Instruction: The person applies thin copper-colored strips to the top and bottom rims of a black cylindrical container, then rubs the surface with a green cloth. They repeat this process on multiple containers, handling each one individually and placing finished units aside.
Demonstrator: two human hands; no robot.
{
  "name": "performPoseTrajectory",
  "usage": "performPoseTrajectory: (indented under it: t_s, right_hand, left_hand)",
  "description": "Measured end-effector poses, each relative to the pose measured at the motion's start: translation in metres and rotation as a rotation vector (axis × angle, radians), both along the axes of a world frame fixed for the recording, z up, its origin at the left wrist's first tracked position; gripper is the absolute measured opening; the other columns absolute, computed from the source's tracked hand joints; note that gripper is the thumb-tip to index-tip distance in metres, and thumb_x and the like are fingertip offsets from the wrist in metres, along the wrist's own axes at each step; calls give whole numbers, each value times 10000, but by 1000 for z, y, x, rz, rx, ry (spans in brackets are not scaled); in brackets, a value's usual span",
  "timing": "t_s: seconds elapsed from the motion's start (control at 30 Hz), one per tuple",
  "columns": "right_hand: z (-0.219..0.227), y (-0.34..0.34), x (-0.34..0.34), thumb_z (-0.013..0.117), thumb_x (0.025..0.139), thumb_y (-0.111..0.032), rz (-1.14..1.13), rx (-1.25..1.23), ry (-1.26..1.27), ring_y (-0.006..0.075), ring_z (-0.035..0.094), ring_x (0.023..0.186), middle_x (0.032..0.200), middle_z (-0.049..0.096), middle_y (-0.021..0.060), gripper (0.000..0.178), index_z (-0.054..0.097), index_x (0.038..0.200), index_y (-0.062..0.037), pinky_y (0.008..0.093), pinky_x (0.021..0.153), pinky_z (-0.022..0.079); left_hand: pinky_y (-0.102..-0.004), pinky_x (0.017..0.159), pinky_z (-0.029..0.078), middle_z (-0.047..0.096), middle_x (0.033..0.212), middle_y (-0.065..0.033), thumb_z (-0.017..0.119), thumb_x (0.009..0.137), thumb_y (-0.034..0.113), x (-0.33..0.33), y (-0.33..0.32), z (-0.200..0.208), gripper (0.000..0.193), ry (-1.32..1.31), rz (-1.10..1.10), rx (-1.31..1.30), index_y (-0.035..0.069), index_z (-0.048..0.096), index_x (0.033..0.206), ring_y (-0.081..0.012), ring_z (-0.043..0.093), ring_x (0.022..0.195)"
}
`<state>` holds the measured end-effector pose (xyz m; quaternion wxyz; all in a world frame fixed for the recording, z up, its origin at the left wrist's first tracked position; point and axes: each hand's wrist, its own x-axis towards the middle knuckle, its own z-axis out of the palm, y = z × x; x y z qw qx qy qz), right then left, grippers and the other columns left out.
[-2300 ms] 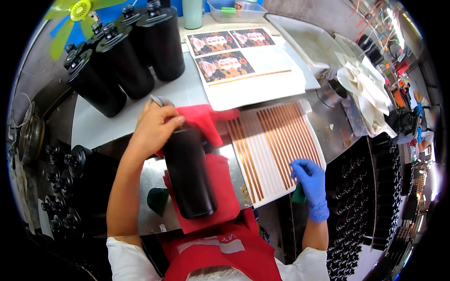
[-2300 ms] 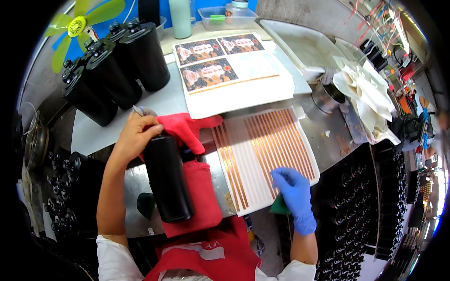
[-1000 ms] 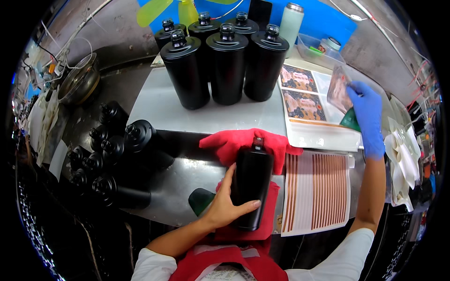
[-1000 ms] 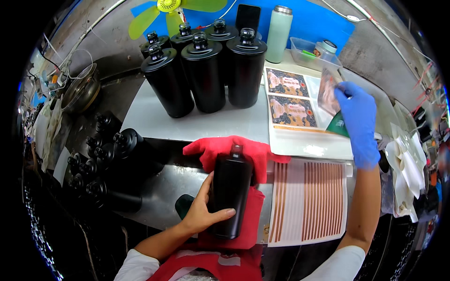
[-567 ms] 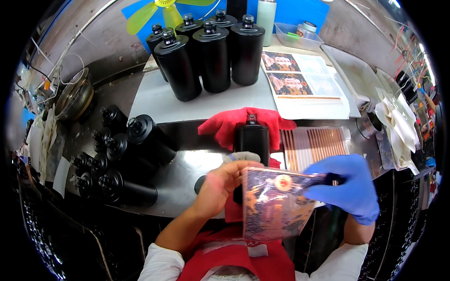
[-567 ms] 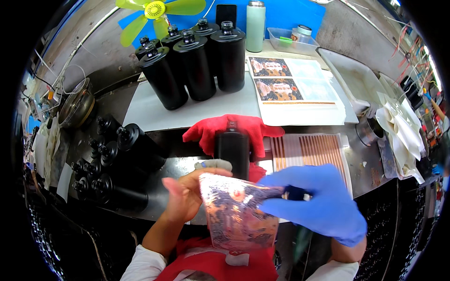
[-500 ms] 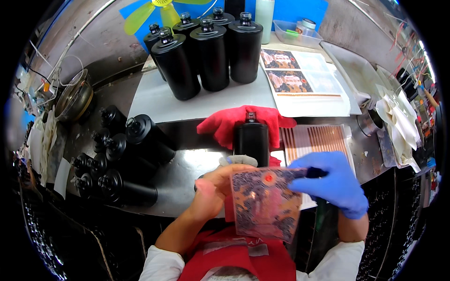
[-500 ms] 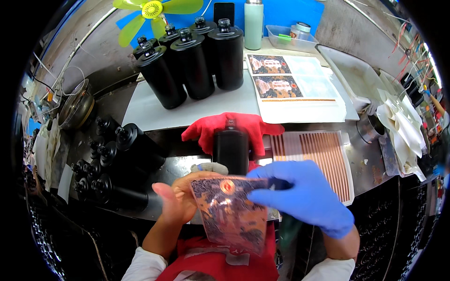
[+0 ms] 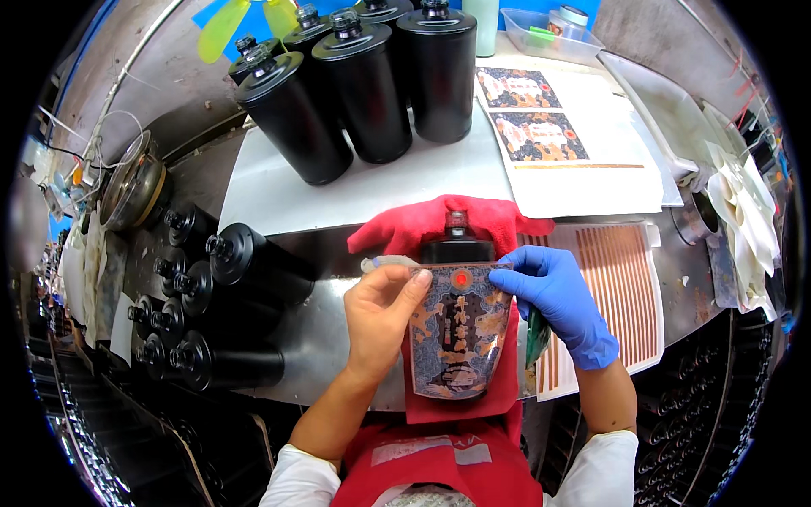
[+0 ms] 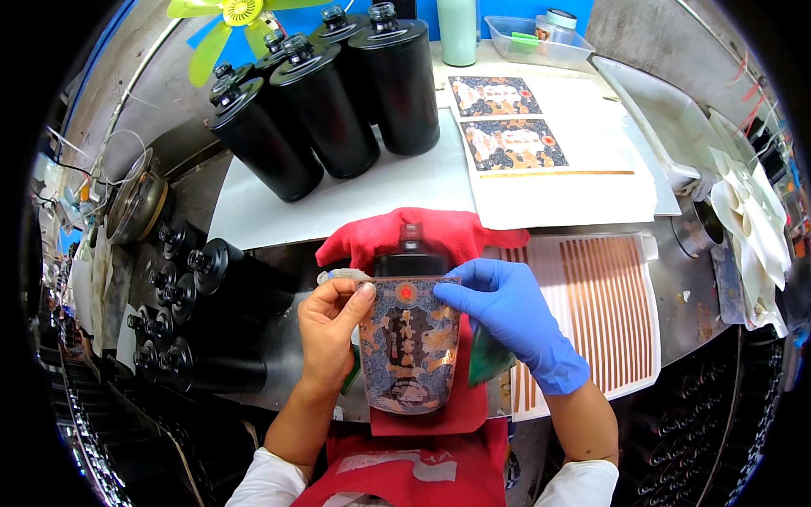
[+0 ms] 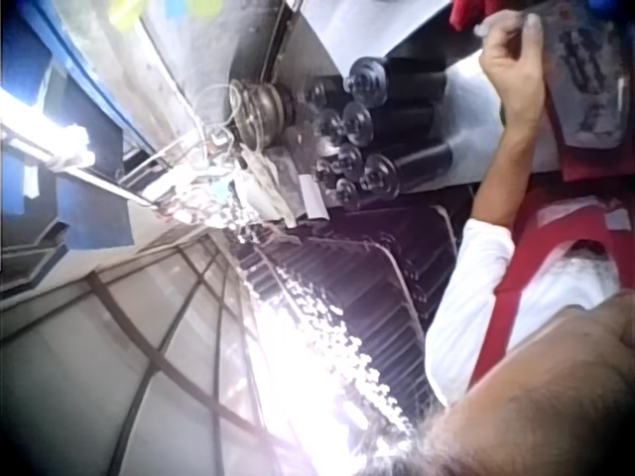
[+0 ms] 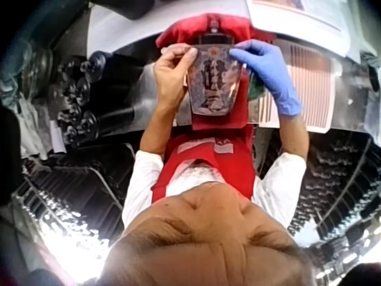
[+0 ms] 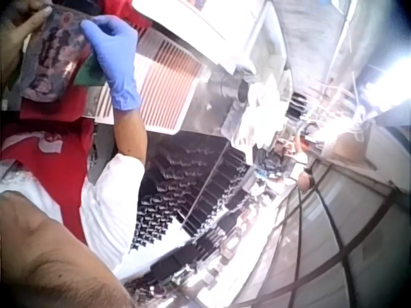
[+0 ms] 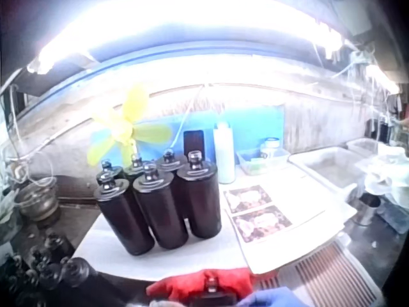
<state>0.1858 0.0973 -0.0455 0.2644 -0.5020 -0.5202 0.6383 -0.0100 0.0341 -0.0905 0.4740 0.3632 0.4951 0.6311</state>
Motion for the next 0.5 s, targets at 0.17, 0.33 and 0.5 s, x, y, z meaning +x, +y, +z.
performPoseTrajectory:
  t_s: [0.17,0.33,0.5]
  right_hand:
    - [-7,7,-2,704,782,-178,-33,-50,15,27,484,523,680,601,2,221,650,899,2,171,464,388]
    - [-9,10,-4,706,776,-169,-60,-81,19,31,488,498,650,586,0,215,650,895,2,174,432,392]
    - [-11,12,-5,709,772,-166,-65,-78,20,32,494,502,658,596,6,195,658,864,-1,174,434,394]
  left_hand:
    - [-198,614,449,635,784,-24,640,841,43,1,9,-2,61,-27,30,13,-17,633,854,-64,562,691]
    - [-201,628,451,632,787,-23,637,843,42,1,14,-2,60,-34,51,12,-18,637,846,-68,562,703]
    - [-200,631,453,625,789,-22,640,842,39,0,17,-5,54,-36,40,7,-12,622,845,-66,562,707]
